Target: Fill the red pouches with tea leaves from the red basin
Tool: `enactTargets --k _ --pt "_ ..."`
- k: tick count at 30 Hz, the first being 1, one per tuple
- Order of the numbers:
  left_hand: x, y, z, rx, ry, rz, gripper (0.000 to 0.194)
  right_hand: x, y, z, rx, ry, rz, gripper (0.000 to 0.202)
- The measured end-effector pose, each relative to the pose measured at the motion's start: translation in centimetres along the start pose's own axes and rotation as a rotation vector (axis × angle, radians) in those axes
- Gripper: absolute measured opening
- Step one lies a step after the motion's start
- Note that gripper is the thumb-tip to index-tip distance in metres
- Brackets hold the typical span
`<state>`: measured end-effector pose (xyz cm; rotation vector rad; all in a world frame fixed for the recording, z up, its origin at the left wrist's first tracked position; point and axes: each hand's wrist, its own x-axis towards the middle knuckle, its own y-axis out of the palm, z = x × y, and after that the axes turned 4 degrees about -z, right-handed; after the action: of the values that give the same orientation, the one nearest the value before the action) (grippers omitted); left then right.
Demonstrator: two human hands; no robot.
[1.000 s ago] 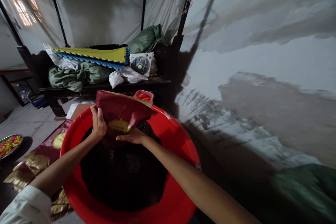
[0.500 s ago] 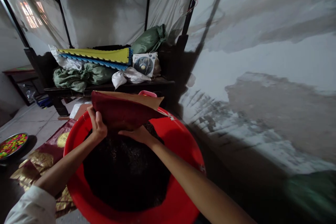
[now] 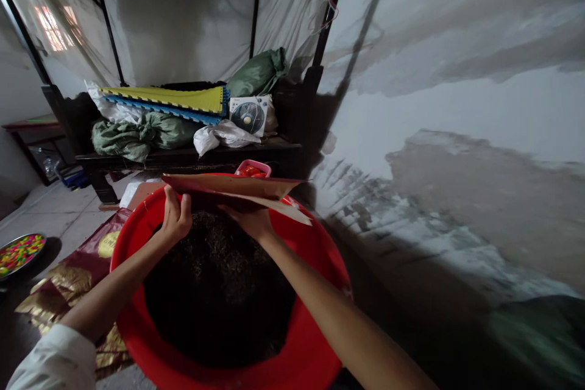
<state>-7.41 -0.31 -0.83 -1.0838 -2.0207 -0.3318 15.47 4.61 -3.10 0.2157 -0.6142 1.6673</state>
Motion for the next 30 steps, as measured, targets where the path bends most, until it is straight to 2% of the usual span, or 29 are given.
enactTargets --k 5,8,11,18,22,25,30 --pt "1.3 0.6 -2.9 -0.134 -0.004 0.168 0.050 0.8 -0.3 0.1 -0.019 -0.151 -0.304 0.045" --pt "1.6 0.7 -2.7 -0.220 -0.133 0.251 0.059 1.1 -0.7 0.9 -0.048 -0.235 -0.376 0.049" --pt "1.4 1.0 -1.4 -0.234 -0.253 0.291 0.060 1.1 -0.9 1.4 -0.082 -0.256 -0.382 0.055" --pt "0.1 1.7 1.1 -0.210 -0.365 0.332 0.066 0.8 -0.6 1.8 -0.099 -0.280 -0.266 0.050" --pt "0.2 1.9 1.4 -0.162 -0.344 0.246 0.067 0.4 -0.5 1.9 -0.100 -0.234 -0.132 0.049" --pt "0.7 1.8 1.5 -0.188 -0.315 0.184 0.077 -0.1 -0.3 2.3 -0.234 -0.151 -0.047 0.047" --pt "0.9 1.6 1.9 -0.227 -0.276 0.191 0.085 -0.6 0.4 2.4 -0.397 -0.071 0.023 0.054"
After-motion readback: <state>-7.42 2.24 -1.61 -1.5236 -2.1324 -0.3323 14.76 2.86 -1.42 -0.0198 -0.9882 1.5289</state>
